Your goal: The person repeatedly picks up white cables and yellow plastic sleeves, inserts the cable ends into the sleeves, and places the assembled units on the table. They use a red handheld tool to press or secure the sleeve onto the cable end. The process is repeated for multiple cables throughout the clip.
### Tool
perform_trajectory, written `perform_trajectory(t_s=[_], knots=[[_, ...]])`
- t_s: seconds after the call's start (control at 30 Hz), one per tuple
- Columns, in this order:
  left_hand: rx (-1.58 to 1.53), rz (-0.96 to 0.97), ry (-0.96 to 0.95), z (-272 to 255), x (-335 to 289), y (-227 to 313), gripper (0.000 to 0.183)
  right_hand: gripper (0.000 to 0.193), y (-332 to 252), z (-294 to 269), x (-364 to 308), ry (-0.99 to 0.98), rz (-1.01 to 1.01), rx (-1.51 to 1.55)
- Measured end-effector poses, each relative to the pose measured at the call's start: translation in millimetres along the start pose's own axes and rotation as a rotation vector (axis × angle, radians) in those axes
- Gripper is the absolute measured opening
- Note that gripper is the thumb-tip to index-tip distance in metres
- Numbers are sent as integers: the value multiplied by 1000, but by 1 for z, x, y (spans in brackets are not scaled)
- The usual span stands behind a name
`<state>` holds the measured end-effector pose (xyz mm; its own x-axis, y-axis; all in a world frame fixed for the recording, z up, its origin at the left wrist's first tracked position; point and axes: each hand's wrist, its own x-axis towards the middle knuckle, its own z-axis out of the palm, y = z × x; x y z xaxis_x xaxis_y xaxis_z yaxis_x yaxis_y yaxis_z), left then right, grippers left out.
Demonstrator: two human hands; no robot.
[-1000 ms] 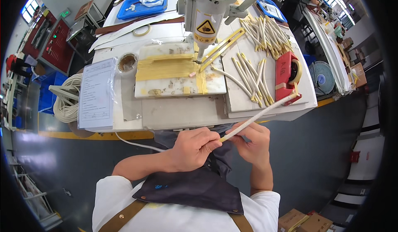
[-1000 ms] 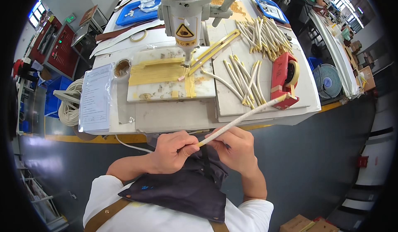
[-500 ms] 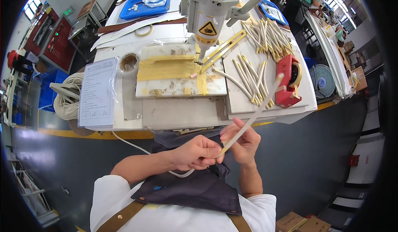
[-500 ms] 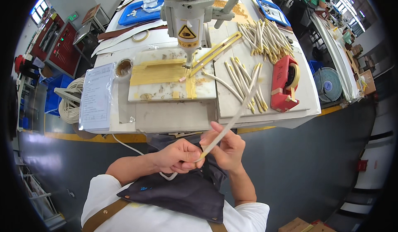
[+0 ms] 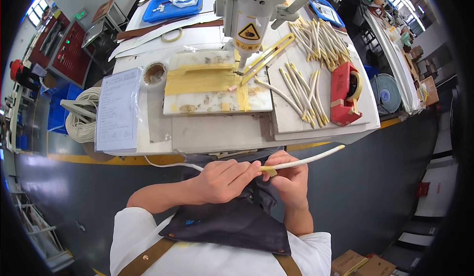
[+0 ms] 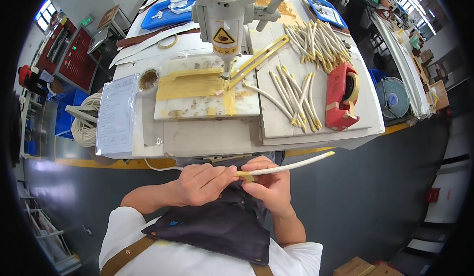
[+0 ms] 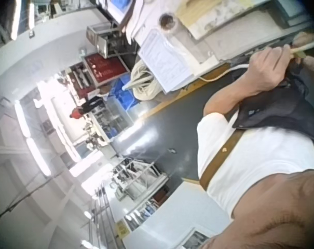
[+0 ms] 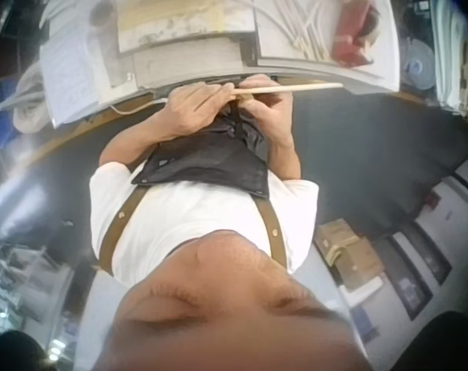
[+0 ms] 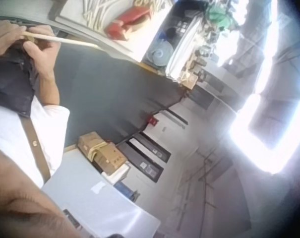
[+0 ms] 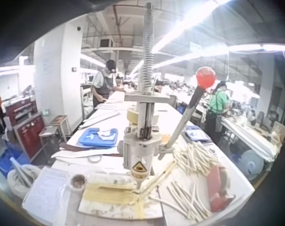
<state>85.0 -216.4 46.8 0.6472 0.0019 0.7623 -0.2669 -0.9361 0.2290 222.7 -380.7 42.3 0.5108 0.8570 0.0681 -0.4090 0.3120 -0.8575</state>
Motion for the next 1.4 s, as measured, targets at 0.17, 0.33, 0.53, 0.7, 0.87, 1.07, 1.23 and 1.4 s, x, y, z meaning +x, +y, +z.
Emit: perform_trajectory(t_s=[0.17,0.33,0.53,0.7,0.87,1.07,1.23,1.4], knots=[[-187,-144,-158,-6,3,-1,27,22,-2,-6,8,2,-68,-378],[-1323,-1165,-492,-16,8,-10,22,16,2,-17,22,-189,-195,-460],[-1608,-1349,-535,-18,5,-20,23,16,19,-26,31,-219,-311,-578],[-330,-521,-95,-7,-2,-6,18,31,19,-11,32,-162,-23,-123],[-281,-508,-73,-8,-7,-10,23,23,19,-17,45,21,48,48],[-592,-1007,-112,-28,-13,-28,24,31,-2,-23,95,189,51,32],[-804,-1133,-244,-40,-13,-57,21,35,-9,-29,128,176,10,9],[-127,-633,-167,-24,-12,-83,14,51,-7,-32,172,281,39,-190]])
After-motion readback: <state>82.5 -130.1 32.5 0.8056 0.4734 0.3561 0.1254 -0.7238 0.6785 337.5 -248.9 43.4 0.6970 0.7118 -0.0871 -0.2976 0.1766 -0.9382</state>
